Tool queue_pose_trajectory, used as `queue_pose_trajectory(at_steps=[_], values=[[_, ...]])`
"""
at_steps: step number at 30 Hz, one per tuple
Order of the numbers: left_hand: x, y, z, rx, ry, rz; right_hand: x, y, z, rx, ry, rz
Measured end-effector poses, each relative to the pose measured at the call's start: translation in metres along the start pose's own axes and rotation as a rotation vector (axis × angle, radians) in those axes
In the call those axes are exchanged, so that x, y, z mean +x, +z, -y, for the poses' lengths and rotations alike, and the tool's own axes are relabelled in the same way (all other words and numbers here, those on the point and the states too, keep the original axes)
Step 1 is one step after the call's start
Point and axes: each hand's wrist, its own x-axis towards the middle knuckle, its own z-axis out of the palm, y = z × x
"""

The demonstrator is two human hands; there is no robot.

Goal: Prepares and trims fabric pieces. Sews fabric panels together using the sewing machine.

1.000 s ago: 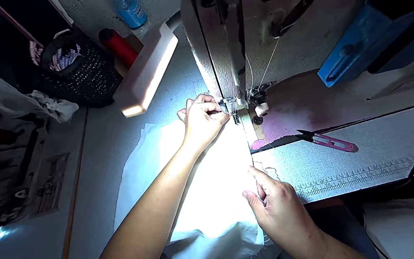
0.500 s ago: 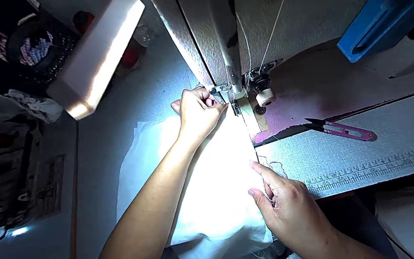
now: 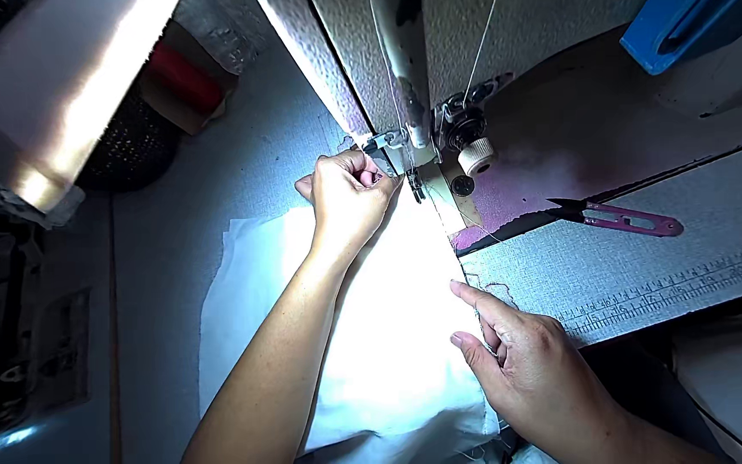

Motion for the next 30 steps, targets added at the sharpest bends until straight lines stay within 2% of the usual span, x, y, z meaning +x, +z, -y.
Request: queue_pose_trajectory(at_steps=[16, 30], values=[[0.0025, -0.003, -0.0057, 0.022, -0.013, 0.052, 0.0006, 0.0002, 0.0002, 0.002, 0.002, -0.001], [0.0043, 0.0002, 0.0009, 0.003, 0.036, 0.026, 0.0018, 0.0008, 0.0012, -0.03, -0.023, -0.015]])
